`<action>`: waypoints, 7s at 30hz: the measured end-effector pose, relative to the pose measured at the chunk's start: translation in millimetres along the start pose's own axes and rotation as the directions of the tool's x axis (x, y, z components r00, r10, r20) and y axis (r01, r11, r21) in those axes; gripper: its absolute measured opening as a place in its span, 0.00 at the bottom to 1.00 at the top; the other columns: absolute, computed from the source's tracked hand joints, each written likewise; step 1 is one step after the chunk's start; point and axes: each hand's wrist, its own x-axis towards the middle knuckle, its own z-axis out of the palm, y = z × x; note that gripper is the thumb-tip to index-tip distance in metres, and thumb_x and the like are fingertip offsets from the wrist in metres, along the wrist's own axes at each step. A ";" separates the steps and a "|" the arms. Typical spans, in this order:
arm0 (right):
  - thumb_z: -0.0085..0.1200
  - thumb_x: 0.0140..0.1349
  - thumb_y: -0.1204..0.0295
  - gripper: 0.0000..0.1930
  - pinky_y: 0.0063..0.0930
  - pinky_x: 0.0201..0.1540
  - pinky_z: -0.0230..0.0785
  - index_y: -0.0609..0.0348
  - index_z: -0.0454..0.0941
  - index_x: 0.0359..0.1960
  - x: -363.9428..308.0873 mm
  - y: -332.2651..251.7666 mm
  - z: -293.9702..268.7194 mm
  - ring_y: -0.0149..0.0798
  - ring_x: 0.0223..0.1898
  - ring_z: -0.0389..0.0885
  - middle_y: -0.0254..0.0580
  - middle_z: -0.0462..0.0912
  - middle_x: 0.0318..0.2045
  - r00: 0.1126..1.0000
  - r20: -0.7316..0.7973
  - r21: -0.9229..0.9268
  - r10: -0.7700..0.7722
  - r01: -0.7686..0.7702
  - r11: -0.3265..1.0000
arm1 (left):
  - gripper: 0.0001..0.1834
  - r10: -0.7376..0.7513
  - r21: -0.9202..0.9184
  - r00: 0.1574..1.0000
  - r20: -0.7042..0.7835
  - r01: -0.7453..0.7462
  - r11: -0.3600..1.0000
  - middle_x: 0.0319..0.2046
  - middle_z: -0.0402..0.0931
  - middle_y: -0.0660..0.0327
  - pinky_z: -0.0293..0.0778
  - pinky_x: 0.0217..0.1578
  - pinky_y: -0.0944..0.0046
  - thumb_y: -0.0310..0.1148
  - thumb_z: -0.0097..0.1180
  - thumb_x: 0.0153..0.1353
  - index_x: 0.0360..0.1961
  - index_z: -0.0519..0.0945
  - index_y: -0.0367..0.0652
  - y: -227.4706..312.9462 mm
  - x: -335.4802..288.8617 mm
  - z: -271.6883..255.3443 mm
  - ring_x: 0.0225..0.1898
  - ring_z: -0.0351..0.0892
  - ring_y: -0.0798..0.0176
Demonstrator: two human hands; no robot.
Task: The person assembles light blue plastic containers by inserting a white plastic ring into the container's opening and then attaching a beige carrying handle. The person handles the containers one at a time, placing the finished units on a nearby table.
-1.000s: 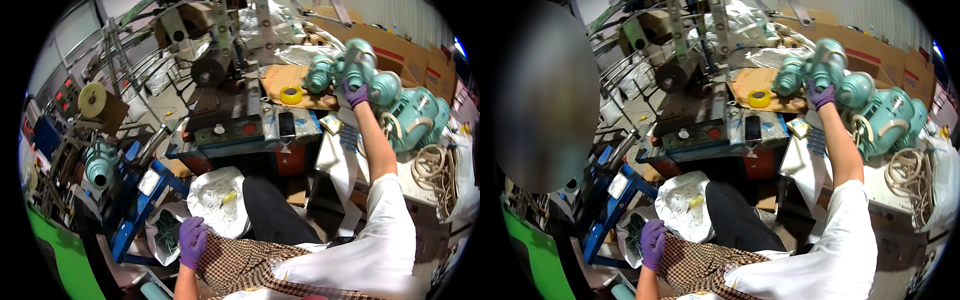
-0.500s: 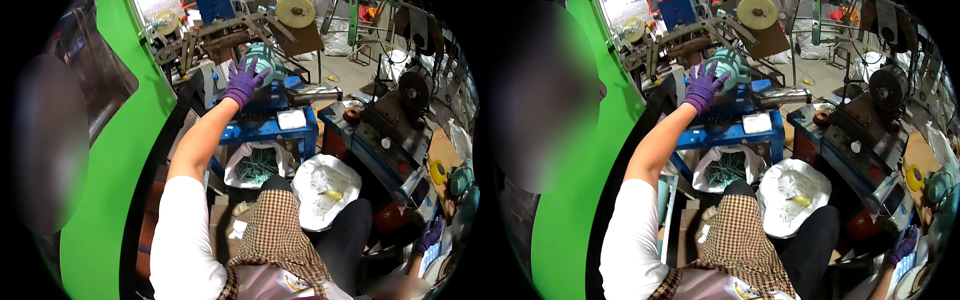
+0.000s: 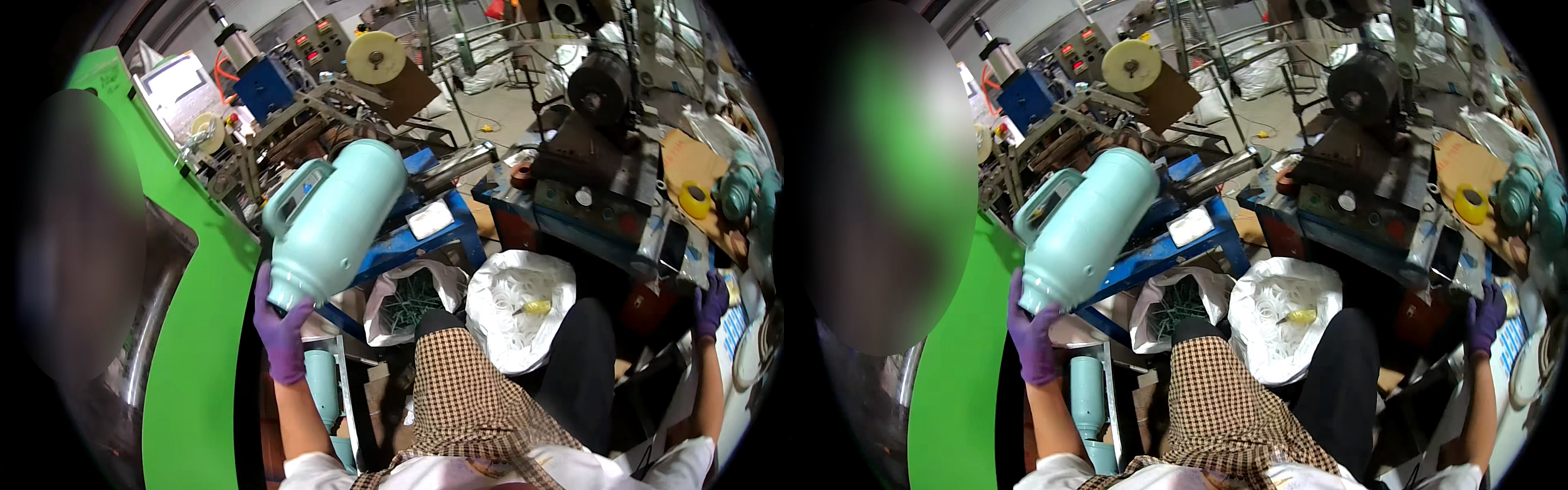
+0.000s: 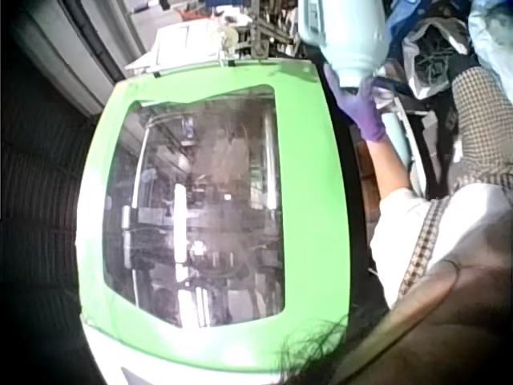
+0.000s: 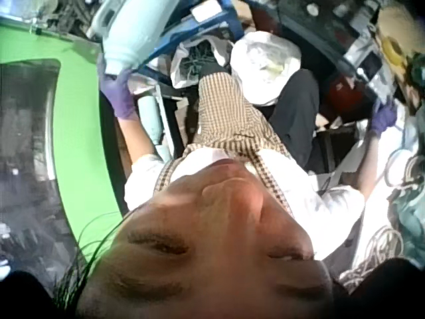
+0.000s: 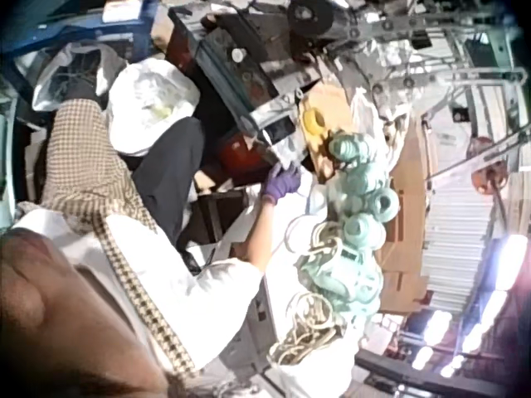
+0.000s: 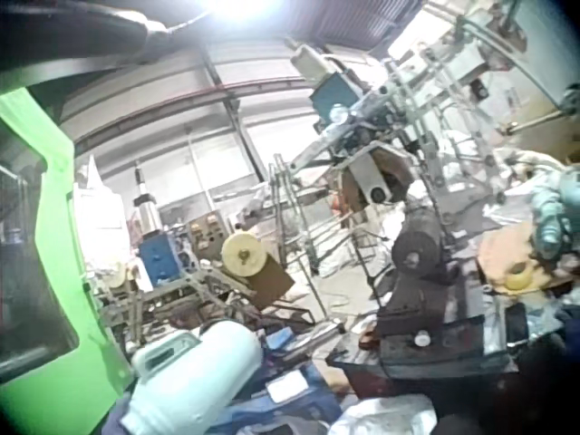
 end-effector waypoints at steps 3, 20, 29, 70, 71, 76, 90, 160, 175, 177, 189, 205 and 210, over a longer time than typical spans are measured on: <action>0.60 0.60 0.64 0.29 0.48 0.69 0.57 0.55 0.72 0.63 3.5 -14.1 -11.3 0.57 0.64 0.69 0.54 0.73 0.62 0.999 0.025 -0.038 0.043 -0.042 0.998 | 0.39 -0.289 -0.601 0.910 0.298 0.414 0.684 0.60 0.73 0.52 0.81 0.55 0.43 0.30 0.63 0.57 0.70 0.65 0.47 -7.3 -23.0 23.1 0.60 0.77 0.48; 0.60 0.55 0.73 0.22 0.44 0.63 0.63 0.60 0.75 0.53 18.5 -52.4 -56.7 0.55 0.56 0.73 0.52 0.77 0.51 0.987 -0.017 0.249 0.160 -0.151 0.957 | 0.34 0.021 -0.603 0.738 0.675 0.534 0.593 0.54 0.75 0.55 0.85 0.37 0.52 0.34 0.67 0.63 0.65 0.61 0.47 59.4 69.7 535.5 0.47 0.81 0.54; 0.52 0.65 0.78 0.22 0.36 0.69 0.59 0.66 0.71 0.62 8.6 -21.2 -20.3 0.44 0.63 0.72 0.50 0.76 0.59 0.933 0.148 0.753 0.327 -0.321 0.575 | 0.34 0.245 -0.491 0.801 0.546 0.069 0.868 0.56 0.76 0.52 0.75 0.53 0.52 0.49 0.65 0.64 0.65 0.69 0.44 37.6 69.0 551.4 0.55 0.78 0.51; 0.45 0.72 0.63 0.21 0.43 0.69 0.59 0.59 0.79 0.60 40.6 77.2 -6.5 0.50 0.65 0.72 0.48 0.79 0.61 0.905 0.212 -0.063 -0.368 0.388 0.919 | 0.36 -0.479 -0.219 0.079 -0.874 0.816 0.535 0.49 0.84 0.51 0.75 0.50 0.56 0.60 0.56 0.65 0.49 0.84 0.29 -330.5 -287.1 -274.8 0.46 0.80 0.59; 0.44 0.72 0.64 0.21 0.44 0.69 0.60 0.59 0.79 0.60 45.0 59.4 -17.5 0.50 0.64 0.73 0.49 0.80 0.60 0.879 0.150 -0.028 -0.453 0.462 0.886 | 0.30 -0.439 -0.092 0.218 -0.872 0.808 0.582 0.44 0.84 0.49 0.74 0.50 0.56 0.54 0.63 0.63 0.41 0.84 0.31 -310.1 -274.4 -267.8 0.43 0.80 0.59; 0.47 0.71 0.68 0.19 0.45 0.66 0.64 0.67 0.80 0.56 53.5 -108.4 -85.4 0.53 0.62 0.75 0.52 0.81 0.58 0.781 -0.135 0.193 -0.610 0.625 0.756 | 0.14 0.148 0.837 0.989 0.023 -0.100 0.538 0.56 0.74 0.50 0.73 0.51 0.49 0.28 0.77 0.35 0.22 0.81 0.45 -160.0 -196.9 -192.8 0.54 0.75 0.47; 0.68 0.53 0.63 0.33 0.37 0.42 0.80 0.53 0.72 0.63 -123.6 -535.9 -203.0 0.52 0.47 0.83 0.54 0.72 0.62 0.583 -0.068 0.978 -0.809 0.201 0.063 | 0.38 0.125 0.558 0.963 0.239 -0.241 0.794 0.49 0.79 0.46 0.72 0.56 0.44 0.32 0.73 0.44 0.56 0.73 0.30 -46.8 -198.5 53.7 0.53 0.78 0.38; 0.61 0.48 0.77 0.08 0.42 0.35 0.75 0.56 0.81 0.32 -50.6 -555.2 -214.6 0.51 0.31 0.83 0.46 0.81 0.29 0.404 0.108 0.959 -0.908 0.199 0.203 | 0.35 0.257 0.248 0.884 0.390 -0.370 0.895 0.54 0.81 0.54 0.63 0.67 0.44 0.35 0.71 0.49 0.59 0.74 0.37 -54.3 -166.1 68.0 0.62 0.74 0.44; 0.56 0.51 0.80 0.16 0.46 0.43 0.75 0.62 0.79 0.43 -41.1 -549.0 -200.7 0.58 0.41 0.81 0.53 0.81 0.37 0.085 0.089 0.986 -0.992 0.133 0.100 | 0.35 0.351 0.184 0.801 0.485 -0.486 0.854 0.55 0.78 0.49 0.62 0.66 0.38 0.42 0.68 0.54 0.61 0.76 0.38 -58.1 -162.0 63.9 0.59 0.77 0.44; 0.53 0.47 0.82 0.24 0.47 0.47 0.74 0.64 0.77 0.51 -34.8 -549.0 -216.4 0.60 0.43 0.79 0.58 0.79 0.41 0.201 -0.047 0.995 -0.978 0.101 -0.027 | 0.35 0.362 0.142 0.742 0.564 -0.519 0.843 0.55 0.78 0.48 0.61 0.67 0.39 0.48 0.67 0.57 0.61 0.76 0.39 -59.3 -148.8 51.6 0.59 0.77 0.44; 0.42 0.51 0.91 0.19 0.23 0.47 0.74 0.65 0.82 0.41 -28.8 -410.5 -76.7 0.33 0.40 0.80 0.39 0.79 0.38 0.985 0.135 0.991 -0.103 -0.132 0.035 | 0.32 -0.894 -0.535 0.448 0.001 0.756 0.378 0.45 0.80 0.55 0.70 0.20 0.72 0.61 0.48 0.68 0.64 0.69 0.52 -117.1 -67.4 -76.2 0.33 0.83 0.59; 0.47 0.52 0.86 0.17 0.26 0.44 0.75 0.62 0.85 0.40 -54.7 -401.0 -7.2 0.36 0.37 0.83 0.42 0.83 0.36 0.907 0.369 0.927 -0.205 -0.343 0.152 | 0.31 -0.650 -0.894 0.716 0.256 0.430 0.121 0.57 0.69 0.50 0.83 0.47 0.43 0.52 0.57 0.68 0.63 0.66 0.45 -145.6 185.1 177.2 0.53 0.74 0.44; 0.48 0.54 0.84 0.17 0.30 0.46 0.76 0.58 0.86 0.42 -55.0 -411.6 -8.7 0.39 0.39 0.83 0.44 0.83 0.37 0.869 0.428 0.893 -0.250 -0.363 0.266 | 0.36 -0.670 -0.454 0.741 0.035 0.609 0.650 0.64 0.68 0.54 0.87 0.45 0.44 0.54 0.60 0.67 0.68 0.65 0.47 -177.7 238.2 173.5 0.58 0.75 0.45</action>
